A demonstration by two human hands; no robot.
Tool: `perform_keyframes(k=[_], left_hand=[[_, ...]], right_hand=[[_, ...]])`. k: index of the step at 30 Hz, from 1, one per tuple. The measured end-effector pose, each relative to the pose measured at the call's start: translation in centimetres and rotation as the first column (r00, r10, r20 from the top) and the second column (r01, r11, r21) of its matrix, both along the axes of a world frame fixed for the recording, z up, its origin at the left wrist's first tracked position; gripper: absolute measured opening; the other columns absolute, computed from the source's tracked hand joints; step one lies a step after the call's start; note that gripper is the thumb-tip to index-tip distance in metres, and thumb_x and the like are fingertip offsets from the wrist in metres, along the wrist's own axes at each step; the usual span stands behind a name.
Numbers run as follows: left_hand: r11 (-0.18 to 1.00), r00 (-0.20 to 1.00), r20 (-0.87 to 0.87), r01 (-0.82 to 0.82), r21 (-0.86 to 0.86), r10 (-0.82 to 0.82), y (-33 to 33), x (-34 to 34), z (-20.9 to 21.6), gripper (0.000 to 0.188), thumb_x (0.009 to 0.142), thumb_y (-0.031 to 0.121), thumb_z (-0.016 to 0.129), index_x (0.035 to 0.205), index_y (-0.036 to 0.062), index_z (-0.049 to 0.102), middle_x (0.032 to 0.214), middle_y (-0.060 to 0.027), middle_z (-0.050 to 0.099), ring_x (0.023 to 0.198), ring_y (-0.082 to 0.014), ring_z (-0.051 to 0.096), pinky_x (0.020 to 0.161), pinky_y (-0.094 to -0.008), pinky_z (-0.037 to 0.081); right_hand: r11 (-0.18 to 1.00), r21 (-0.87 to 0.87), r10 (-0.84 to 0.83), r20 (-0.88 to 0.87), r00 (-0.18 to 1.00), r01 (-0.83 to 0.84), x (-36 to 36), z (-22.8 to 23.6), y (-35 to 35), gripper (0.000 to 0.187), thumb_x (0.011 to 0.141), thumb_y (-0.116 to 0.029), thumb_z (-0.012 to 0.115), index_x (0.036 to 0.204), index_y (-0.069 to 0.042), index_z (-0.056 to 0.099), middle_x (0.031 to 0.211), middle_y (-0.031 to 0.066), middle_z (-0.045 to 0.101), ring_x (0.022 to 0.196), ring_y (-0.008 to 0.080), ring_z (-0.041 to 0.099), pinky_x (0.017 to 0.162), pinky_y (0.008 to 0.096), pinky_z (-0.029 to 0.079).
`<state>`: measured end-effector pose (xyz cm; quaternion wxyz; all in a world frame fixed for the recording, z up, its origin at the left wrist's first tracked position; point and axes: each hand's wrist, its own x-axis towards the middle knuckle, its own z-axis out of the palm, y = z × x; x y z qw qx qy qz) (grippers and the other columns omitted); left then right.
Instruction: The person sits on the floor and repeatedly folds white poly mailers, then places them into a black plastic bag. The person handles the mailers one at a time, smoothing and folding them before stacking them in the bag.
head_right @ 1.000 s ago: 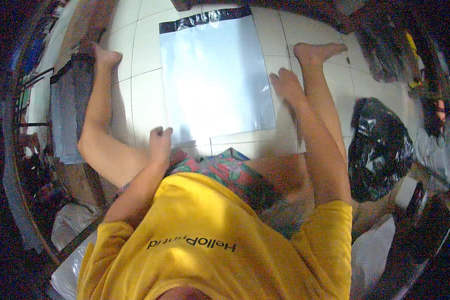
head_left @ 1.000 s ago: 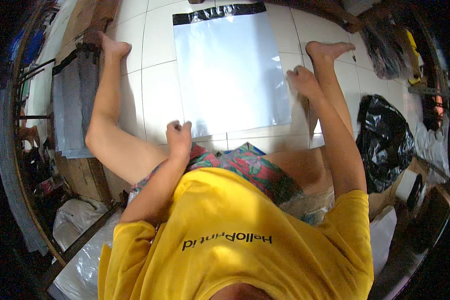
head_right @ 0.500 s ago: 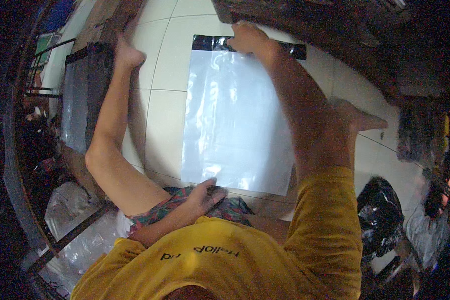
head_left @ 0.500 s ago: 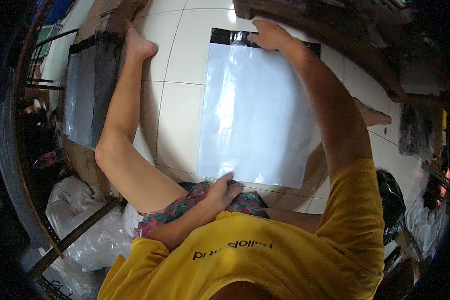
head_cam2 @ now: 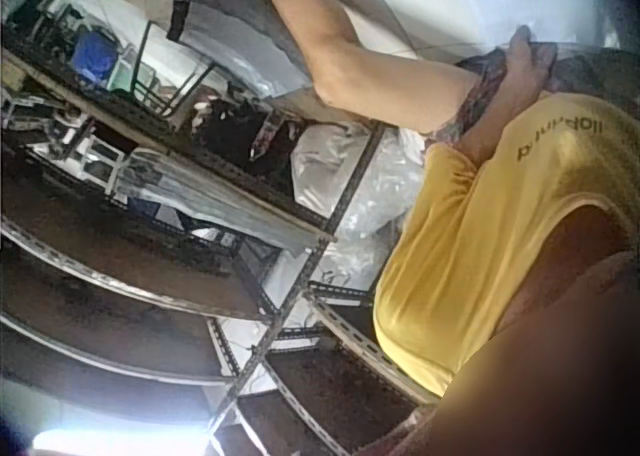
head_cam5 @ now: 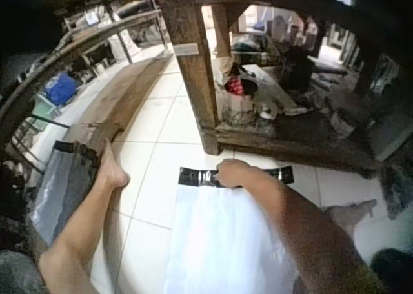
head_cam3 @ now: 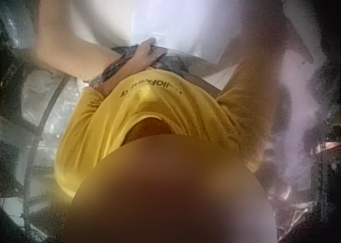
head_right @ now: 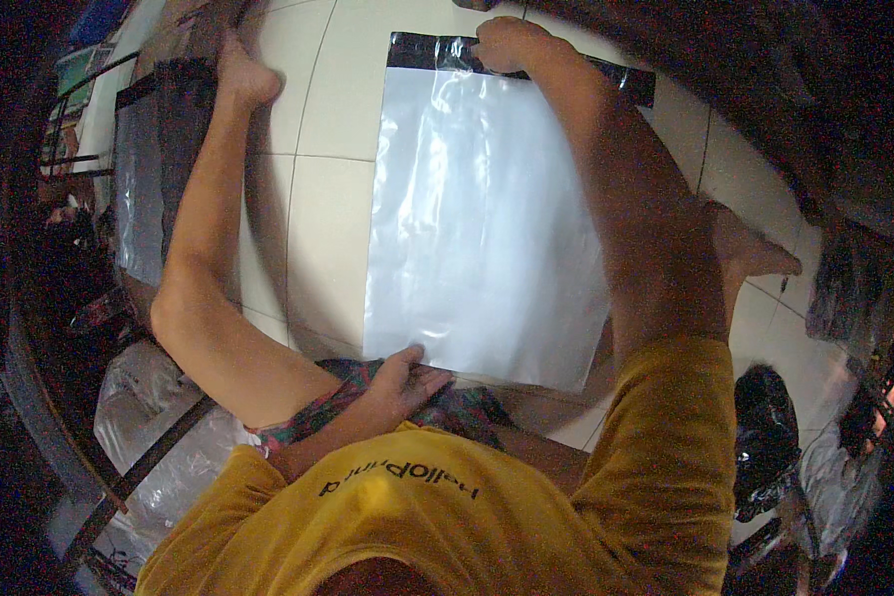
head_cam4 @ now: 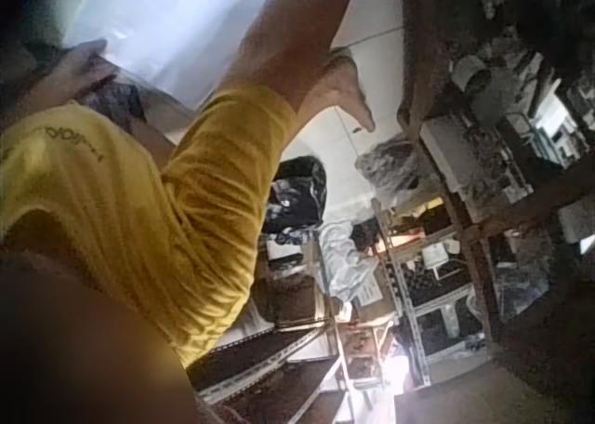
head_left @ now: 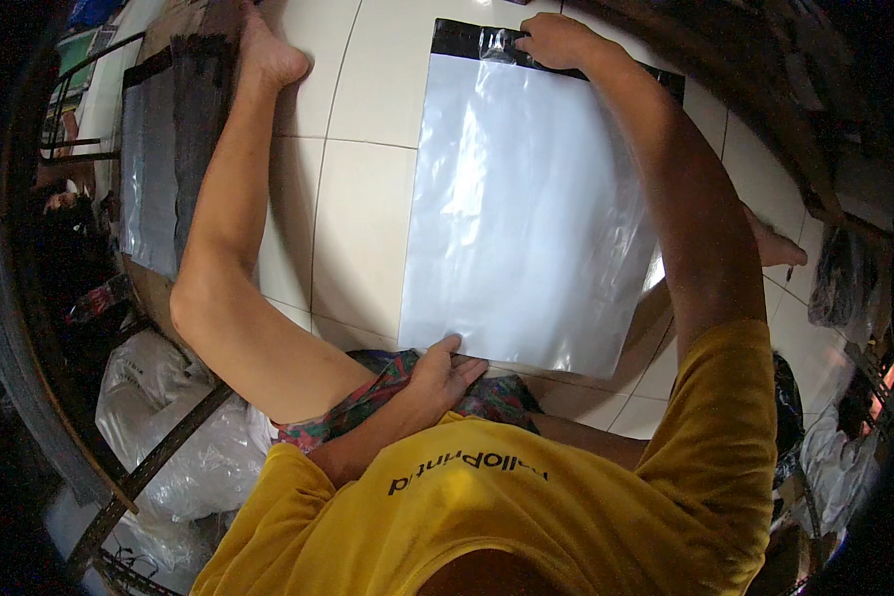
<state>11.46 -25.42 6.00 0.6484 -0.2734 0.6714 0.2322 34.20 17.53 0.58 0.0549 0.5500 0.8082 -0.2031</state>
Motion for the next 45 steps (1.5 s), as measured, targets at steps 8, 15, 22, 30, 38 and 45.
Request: perform_keyframes(k=[8,15,22,30,38,45], left_hand=[[0.999,1.000,-0.005,0.029,-0.014,-0.029,1.0,0.4,0.9,0.036,0.106,0.020,0.046,0.129,-0.0071,0.042,0.122,-0.0278,0.053,0.116,-0.0398,0.058,0.106,-0.0493,0.052],[1.000,1.000,-0.005,0.023,0.015,-0.023,0.2,0.3,0.1,0.033,0.106,0.018,0.045,0.127,-0.0074,0.042,0.122,-0.0283,0.053,0.116,-0.0413,0.058,0.105,-0.0505,0.052],[0.978,0.963,0.174,0.202,0.041,-0.206,0.3,-1.9,0.5,0.034,0.102,0.016,0.050,0.127,-0.0069,0.046,0.123,-0.0268,0.055,0.116,-0.0374,0.058,0.106,-0.0473,0.051],[0.075,0.080,-0.955,0.995,0.061,-0.285,3.0,-7.6,2.8,0.048,0.089,0.021,0.068,0.124,-0.0085,0.055,0.101,-0.0210,0.058,0.096,-0.0335,0.055,0.086,-0.0417,0.047],[-0.032,-0.040,-0.947,0.999,-0.031,-0.318,3.6,-7.0,-5.3,0.046,0.090,0.017,0.061,0.126,-0.0094,0.055,0.113,-0.0295,0.055,0.107,-0.0431,0.051,0.095,-0.0495,0.043],[-0.014,-0.096,-0.951,0.995,-0.096,-0.294,3.7,-6.6,-5.6,0.043,0.090,0.017,0.059,0.124,-0.0096,0.058,0.115,-0.0300,0.055,0.110,-0.0441,0.051,0.099,-0.0500,0.042]], right_hand=[[1.000,0.008,-0.021,0.045,0.999,0.021,-0.4,0.8,-0.3,0.035,0.100,-0.030,0.056,0.117,-0.003,0.070,0.116,0.0226,0.068,0.110,0.0369,0.066,0.100,0.0474,0.049],[1.000,0.002,-0.007,0.089,0.996,0.007,-0.8,1.0,-0.8,0.036,0.100,-0.031,0.055,0.119,-0.003,0.069,0.117,0.0219,0.068,0.111,0.0376,0.065,0.101,0.0473,0.048],[0.972,0.198,-0.119,-0.063,0.991,0.129,0.8,-0.2,-2.8,0.048,0.102,-0.034,0.052,0.135,0.000,0.059,0.135,0.0242,0.059,0.124,0.0375,0.058,0.107,0.0455,0.045],[0.734,0.173,-0.635,-0.171,0.753,0.657,12.5,3.5,-23.3,0.050,0.099,-0.040,0.053,0.119,0.005,0.062,0.119,0.0278,0.065,0.115,0.0410,0.062,0.097,0.0492,0.047],[0.650,-0.171,-0.759,-0.124,0.639,0.740,11.1,-0.8,-39.1,0.048,0.093,-0.035,0.061,0.115,0.007,0.062,0.107,0.0312,0.065,0.105,0.0437,0.065,0.092,0.0484,0.049],[0.586,-0.238,-0.799,-0.014,0.601,0.774,9.8,0.5,-37.6,0.044,0.093,-0.033,0.063,0.112,0.007,0.061,0.107,0.0337,0.063,0.101,0.0471,0.063,0.090,0.0507,0.050]])
